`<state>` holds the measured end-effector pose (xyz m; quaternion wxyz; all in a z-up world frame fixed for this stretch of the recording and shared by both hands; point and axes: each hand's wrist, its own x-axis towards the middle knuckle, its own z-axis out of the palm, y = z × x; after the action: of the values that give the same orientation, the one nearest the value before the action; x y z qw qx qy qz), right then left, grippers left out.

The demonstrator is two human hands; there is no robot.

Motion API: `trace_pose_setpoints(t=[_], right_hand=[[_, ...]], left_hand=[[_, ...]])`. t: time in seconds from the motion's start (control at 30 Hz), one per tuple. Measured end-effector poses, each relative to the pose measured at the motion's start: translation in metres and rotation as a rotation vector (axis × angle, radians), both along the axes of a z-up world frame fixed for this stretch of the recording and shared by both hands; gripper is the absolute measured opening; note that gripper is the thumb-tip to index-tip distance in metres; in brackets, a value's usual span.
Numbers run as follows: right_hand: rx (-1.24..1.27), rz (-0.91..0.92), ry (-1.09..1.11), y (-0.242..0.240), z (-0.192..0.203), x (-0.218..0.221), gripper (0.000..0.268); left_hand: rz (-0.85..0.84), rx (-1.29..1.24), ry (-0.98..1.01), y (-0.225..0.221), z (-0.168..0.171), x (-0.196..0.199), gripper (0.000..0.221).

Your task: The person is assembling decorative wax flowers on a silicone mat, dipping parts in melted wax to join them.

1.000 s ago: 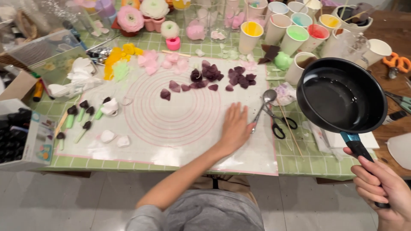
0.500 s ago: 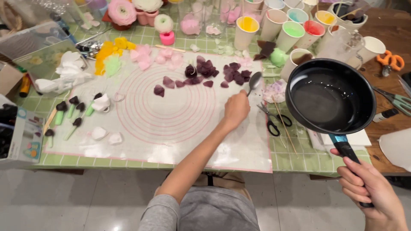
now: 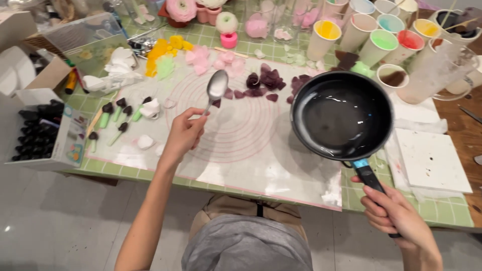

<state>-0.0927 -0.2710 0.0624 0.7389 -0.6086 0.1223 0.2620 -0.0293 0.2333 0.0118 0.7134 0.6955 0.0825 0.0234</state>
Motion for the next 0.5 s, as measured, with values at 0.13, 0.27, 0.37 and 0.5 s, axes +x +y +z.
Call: trace_pose_setpoints(t=[0.13,0.27,0.37,0.5], right_hand=[[0.081,0.063,0.032,0.029,-0.015,0.012,0.038],[0.063,0.158,0.024,0.062,-0.018,0.017,0.036],[0.058,0.200,0.010,0.084,-0.014,0.021,0.035],[-0.006,0.217,-0.005,0.108,-0.005,0.022,0.033]], left_hand=[[0.037,0.000,0.027,0.020,-0.002,-0.025,0.018],[0.060,-0.026,0.048,0.022,-0.004,-0.038,0.018],[0.052,-0.016,0.041,0.019,-0.004,-0.042,0.018],[0.035,-0.016,0.037,0.017,-0.013,-0.042,0.018]])
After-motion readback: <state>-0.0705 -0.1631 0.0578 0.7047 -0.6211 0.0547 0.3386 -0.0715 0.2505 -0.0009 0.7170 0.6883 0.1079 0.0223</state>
